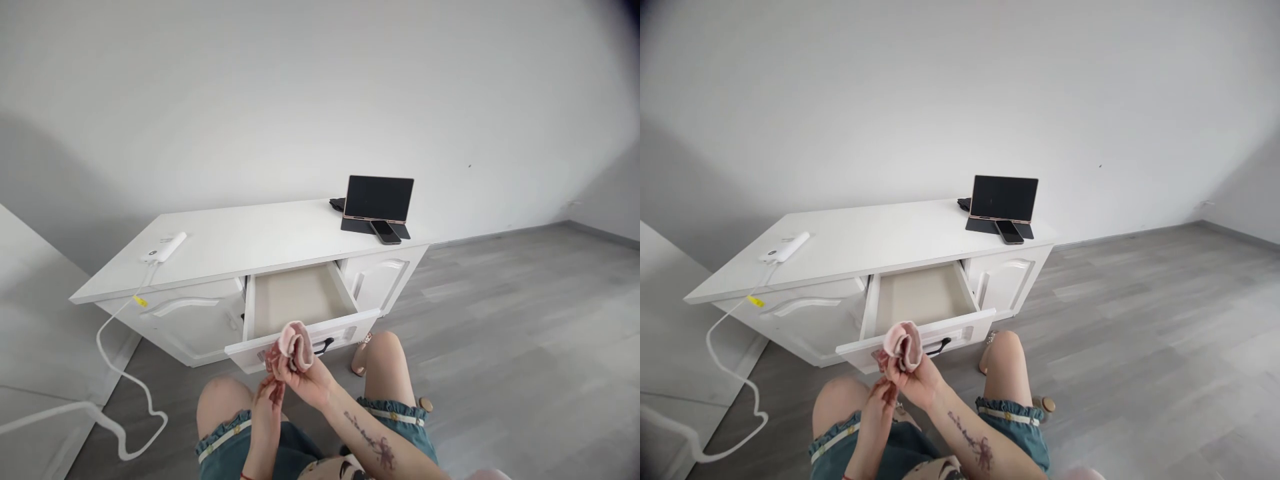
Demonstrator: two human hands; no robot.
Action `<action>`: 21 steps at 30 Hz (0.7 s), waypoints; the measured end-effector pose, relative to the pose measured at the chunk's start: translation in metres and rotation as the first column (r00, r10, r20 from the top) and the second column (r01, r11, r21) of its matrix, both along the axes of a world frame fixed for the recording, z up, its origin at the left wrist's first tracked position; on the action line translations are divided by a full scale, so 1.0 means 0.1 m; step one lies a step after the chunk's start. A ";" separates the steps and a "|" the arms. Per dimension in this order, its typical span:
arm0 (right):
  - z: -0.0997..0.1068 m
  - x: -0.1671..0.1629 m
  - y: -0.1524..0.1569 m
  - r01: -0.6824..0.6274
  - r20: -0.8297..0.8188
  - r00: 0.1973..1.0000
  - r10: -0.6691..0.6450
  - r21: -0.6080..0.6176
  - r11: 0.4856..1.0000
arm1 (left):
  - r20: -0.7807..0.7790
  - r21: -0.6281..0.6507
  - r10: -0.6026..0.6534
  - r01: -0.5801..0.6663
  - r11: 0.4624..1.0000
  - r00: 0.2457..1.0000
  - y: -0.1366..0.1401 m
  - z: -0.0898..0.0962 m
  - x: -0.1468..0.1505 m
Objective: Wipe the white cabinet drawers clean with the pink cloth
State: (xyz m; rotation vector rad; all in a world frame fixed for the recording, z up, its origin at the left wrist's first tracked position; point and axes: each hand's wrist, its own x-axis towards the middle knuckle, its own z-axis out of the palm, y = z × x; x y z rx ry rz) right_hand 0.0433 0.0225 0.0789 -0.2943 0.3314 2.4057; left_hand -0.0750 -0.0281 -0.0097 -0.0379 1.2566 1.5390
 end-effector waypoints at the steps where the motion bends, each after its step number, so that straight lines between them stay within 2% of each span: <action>1: 0.04 0.13 -0.01 0.006 -0.041 0.999 -0.009 -0.073 0.997 | 0.044 0.021 -0.076 0.075 0.997 0.996 0.05 0.01 0.10; 4: 0.06 0.50 -0.04 0.085 -0.127 0.986 -0.111 -0.200 0.976 | 0.164 0.074 -0.231 0.222 0.972 0.959 0.19 0.09 0.37; 6: 0.03 0.72 -0.04 0.144 -0.131 0.977 -0.169 -0.183 0.973 | 0.191 0.120 -0.276 0.257 0.959 0.942 0.26 0.17 0.48; 9: 0.00 1.02 -0.01 0.229 -0.108 0.964 -0.241 -0.119 0.966 | 0.188 0.141 -0.312 0.289 0.947 0.931 0.34 0.28 0.53; 14: -0.02 1.50 0.05 0.337 -0.130 0.915 -0.381 -0.274 0.901 | 0.198 0.094 -0.288 0.274 0.957 0.937 0.44 0.28 0.55; 16: -0.06 1.64 0.06 0.374 -0.125 0.904 -0.409 -0.236 0.897 | 0.187 0.093 -0.275 0.261 0.961 0.943 0.47 0.21 0.56; 21: -0.19 1.74 0.08 0.455 -0.078 0.887 -0.456 -0.027 0.890 | 0.153 0.111 -0.289 0.274 0.955 0.945 0.61 0.08 0.54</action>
